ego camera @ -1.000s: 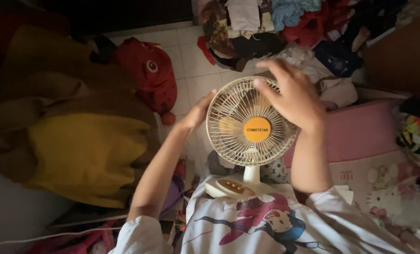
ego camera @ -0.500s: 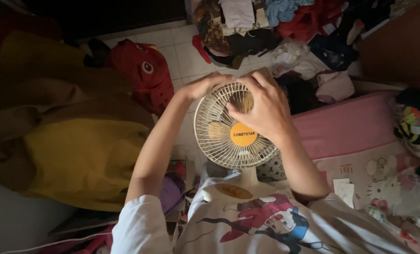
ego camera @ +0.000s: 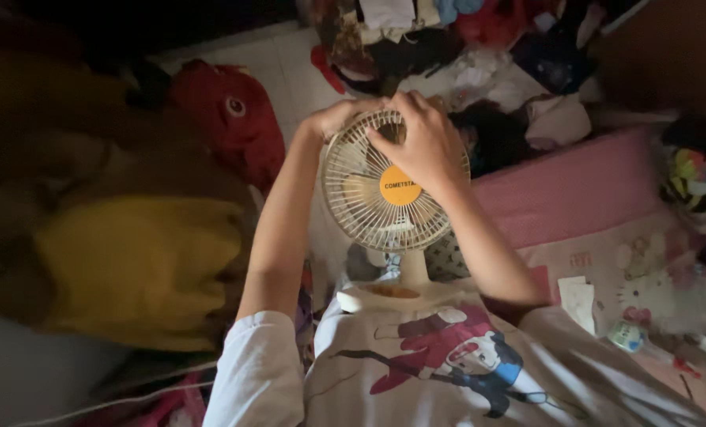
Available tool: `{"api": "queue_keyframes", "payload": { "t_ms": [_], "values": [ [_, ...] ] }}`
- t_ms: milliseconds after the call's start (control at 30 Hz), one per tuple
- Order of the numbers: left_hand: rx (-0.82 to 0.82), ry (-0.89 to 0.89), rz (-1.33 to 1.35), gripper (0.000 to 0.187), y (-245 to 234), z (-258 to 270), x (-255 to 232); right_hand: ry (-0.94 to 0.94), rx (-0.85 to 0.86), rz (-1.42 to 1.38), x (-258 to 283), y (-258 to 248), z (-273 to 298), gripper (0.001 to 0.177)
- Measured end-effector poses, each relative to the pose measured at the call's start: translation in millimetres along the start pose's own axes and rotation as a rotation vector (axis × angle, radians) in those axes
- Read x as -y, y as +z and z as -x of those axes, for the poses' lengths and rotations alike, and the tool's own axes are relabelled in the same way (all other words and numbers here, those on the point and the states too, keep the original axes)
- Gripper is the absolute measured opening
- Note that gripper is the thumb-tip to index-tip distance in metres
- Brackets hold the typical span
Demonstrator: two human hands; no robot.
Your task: The person unplugs a small table fan, removes the front grille, and wipes the fan blades with a spray bottle and tissue. The person holds the fan throughout the process and cleans the blades one by one.
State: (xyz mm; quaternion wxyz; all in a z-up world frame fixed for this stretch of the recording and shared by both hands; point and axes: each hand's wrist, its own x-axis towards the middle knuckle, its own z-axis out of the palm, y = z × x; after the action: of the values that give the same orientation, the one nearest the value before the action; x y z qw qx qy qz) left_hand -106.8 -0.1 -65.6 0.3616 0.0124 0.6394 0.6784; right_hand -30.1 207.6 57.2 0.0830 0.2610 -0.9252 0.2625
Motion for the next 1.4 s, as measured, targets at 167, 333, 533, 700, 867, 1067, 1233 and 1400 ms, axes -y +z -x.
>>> {"api": "queue_keyframes", "payload": {
  "t_ms": [167,333,533,700,867,1067,1233,1400],
  "values": [
    [0.045,0.127,0.108,0.062,-17.0,-16.9,21.4,0.001,-0.042,-0.04,-8.5,23.6,-1.2,0.043],
    [-0.038,0.078,0.075,0.063,-14.5,-19.4,43.7,-0.004,-0.082,-0.072,-11.9,33.9,15.2,0.037],
    [-0.048,0.057,0.111,0.064,-1.3,-11.4,32.4,-0.076,-0.132,-0.037,-6.7,20.6,16.9,0.035],
    [-0.04,0.014,0.024,0.073,10.7,9.6,15.4,0.098,0.15,-0.279,-21.5,-3.9,18.5,0.037],
    [-0.169,-0.131,-0.032,0.081,19.0,24.9,2.4,0.2,0.066,-0.651,-99.3,-41.4,2.8,0.025],
    [-0.135,-0.062,-0.037,0.078,16.7,35.7,0.7,0.287,0.234,-0.674,-120.5,-3.4,46.9,0.023],
    [-0.114,-0.06,0.095,0.072,14.7,46.3,1.3,0.424,0.095,-0.858,-113.4,21.2,92.5,0.049],
    [-0.14,-0.062,0.039,0.065,9.7,52.4,-0.3,0.682,0.361,-0.947,-91.6,46.3,152.2,0.085]
  ]
}}
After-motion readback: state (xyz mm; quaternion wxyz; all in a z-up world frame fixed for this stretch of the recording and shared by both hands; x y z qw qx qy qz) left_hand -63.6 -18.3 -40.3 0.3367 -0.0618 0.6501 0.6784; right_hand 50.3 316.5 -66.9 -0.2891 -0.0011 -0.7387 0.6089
